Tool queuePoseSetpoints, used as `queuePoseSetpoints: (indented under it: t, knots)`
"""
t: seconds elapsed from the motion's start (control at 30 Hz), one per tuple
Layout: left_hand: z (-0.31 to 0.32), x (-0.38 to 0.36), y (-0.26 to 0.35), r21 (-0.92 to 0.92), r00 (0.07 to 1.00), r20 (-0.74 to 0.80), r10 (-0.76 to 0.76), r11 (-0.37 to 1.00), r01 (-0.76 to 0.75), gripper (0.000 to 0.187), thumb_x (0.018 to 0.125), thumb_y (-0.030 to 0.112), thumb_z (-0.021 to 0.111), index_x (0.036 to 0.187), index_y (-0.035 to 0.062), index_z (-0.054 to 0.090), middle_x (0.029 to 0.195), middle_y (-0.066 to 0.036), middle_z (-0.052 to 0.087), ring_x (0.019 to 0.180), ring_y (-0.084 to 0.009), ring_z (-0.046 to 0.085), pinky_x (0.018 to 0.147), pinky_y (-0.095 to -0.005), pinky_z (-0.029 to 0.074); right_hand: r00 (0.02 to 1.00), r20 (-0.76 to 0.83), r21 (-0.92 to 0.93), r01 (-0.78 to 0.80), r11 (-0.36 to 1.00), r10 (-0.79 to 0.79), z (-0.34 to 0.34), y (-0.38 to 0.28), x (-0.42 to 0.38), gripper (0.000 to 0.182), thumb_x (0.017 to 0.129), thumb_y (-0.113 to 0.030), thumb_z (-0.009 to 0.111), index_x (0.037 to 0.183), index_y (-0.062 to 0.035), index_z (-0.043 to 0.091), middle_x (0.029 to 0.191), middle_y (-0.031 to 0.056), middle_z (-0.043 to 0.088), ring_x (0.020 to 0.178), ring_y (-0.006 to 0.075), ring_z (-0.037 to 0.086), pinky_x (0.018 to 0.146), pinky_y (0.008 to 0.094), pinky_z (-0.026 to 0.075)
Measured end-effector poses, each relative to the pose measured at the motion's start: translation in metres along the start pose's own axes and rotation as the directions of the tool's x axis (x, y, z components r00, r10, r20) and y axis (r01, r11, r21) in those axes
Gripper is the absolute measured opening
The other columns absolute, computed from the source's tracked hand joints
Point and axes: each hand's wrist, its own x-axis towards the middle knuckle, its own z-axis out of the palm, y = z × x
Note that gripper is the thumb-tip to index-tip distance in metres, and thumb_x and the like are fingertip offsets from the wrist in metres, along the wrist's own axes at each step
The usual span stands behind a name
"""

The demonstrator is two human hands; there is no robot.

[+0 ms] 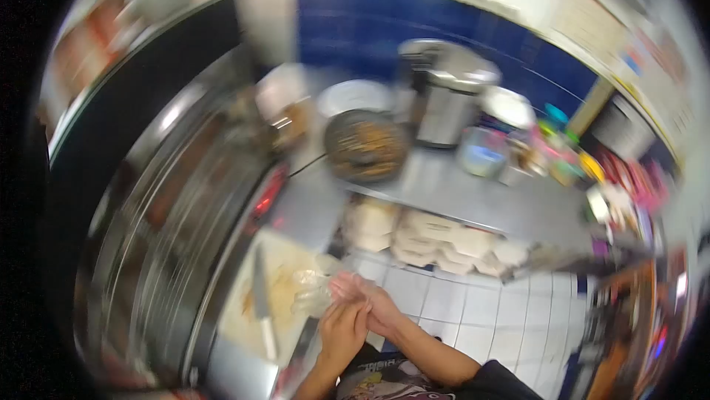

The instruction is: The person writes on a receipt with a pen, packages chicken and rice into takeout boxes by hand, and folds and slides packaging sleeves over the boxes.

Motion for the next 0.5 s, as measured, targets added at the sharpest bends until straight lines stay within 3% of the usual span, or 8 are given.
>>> queuePoseSetpoints:
  t: [0.03,0.13,0.2,0.33,0.37,0.4,0.47,0.5]
  knots:
    - [0.029,-0.002,0.018,-0.061,0.992,0.08,0.097,0.994,-0.093,0.007,0.086,0.008,0.07,0.089,0.0026,0.068,0.089,-0.014,0.07,0.074,-0.0336,0.065,0.067,-0.0426,0.05,0.992,-0.054,0.045,0.121,0.992,-0.118,-0.026,-0.021,-0.012,0.07,0.104,-0.052,0.039,0.147,0.0025,0.039,0.149,0.0173,0.045,0.136,0.0299,0.044,0.116,0.0413,0.035]
    - [0.117,-0.013,0.073,-0.11,0.938,0.288,0.195,0.979,-0.17,0.008,0.085,0.008,0.071,0.089,0.0026,0.069,0.087,-0.014,0.07,0.072,-0.0339,0.064,0.067,-0.042,0.05,0.947,-0.173,0.22,0.304,0.927,-0.269,-0.114,-0.076,-0.076,0.077,0.101,-0.058,0.044,0.148,0.0026,0.037,0.149,0.0176,0.046,0.135,0.0286,0.046,0.115,0.0412,0.036]
    - [0.183,-0.017,0.117,-0.131,0.919,0.329,0.216,0.975,-0.182,0.007,0.084,0.009,0.073,0.087,0.0039,0.069,0.086,-0.013,0.069,0.073,-0.0337,0.064,0.067,-0.0412,0.05,0.958,-0.148,0.393,0.283,0.875,-0.244,-0.173,-0.11,-0.135,0.071,0.099,-0.059,0.048,0.141,-0.0023,0.048,0.134,0.0136,0.059,0.121,0.0231,0.057,0.104,0.038,0.046]
    - [0.318,-0.053,0.218,-0.307,0.794,0.429,0.431,0.896,-0.321,0.006,0.082,0.01,0.074,0.085,0.0071,0.069,0.084,-0.011,0.068,0.077,-0.0323,0.064,0.068,-0.0416,0.05,0.891,-0.337,0.341,0.416,0.843,-0.304,-0.298,-0.14,-0.271,0.069,0.099,-0.061,0.047,0.139,-0.005,0.051,0.122,0.0121,0.064,0.113,0.0216,0.06,0.101,0.0366,0.046]
    - [0.34,-0.063,0.243,-0.305,0.775,0.463,0.43,0.898,-0.317,0.006,0.082,0.01,0.074,0.085,0.0071,0.069,0.084,-0.011,0.068,0.077,-0.0323,0.064,0.068,-0.0416,0.05,0.806,-0.51,0.228,0.464,0.856,-0.302,-0.332,-0.141,-0.299,0.077,0.098,-0.066,0.041,0.144,-0.004,0.044,0.13,0.0152,0.059,0.12,0.0282,0.056,0.105,0.0421,0.043]
    - [0.369,-0.071,0.264,-0.375,0.682,0.537,0.497,0.865,-0.334,0.006,0.083,0.011,0.073,0.086,0.0072,0.07,0.083,-0.01,0.068,0.077,-0.032,0.064,0.068,-0.0415,0.05,0.686,-0.661,0.095,0.479,0.873,-0.304,-0.36,-0.146,-0.327,0.084,0.097,-0.07,0.036,0.149,-0.003,0.038,0.138,0.0183,0.053,0.126,0.0348,0.052,0.109,0.0475,0.04]
    - [0.421,-0.092,0.303,-0.459,0.494,0.653,0.573,0.819,-0.343,0.007,0.085,0.015,0.071,0.087,0.0084,0.07,0.082,-0.008,0.066,0.077,-0.031,0.063,0.07,-0.0413,0.051,0.699,-0.647,0.224,0.556,0.8,-0.305,-0.39,-0.161,-0.395,0.087,0.096,-0.074,0.031,0.151,-0.0073,0.036,0.143,0.0193,0.048,0.129,0.0377,0.048,0.11,0.0509,0.038]
    - [0.445,-0.101,0.319,-0.463,0.488,0.657,0.575,0.818,-0.34,0.007,0.085,0.015,0.071,0.087,0.0084,0.07,0.082,-0.008,0.066,0.077,-0.031,0.063,0.07,-0.0413,0.051,0.716,-0.623,0.339,0.611,0.715,-0.316,-0.404,-0.169,-0.422,0.089,0.094,-0.078,0.027,0.153,-0.0116,0.035,0.149,0.0204,0.043,0.132,0.0406,0.045,0.11,0.0543,0.036]
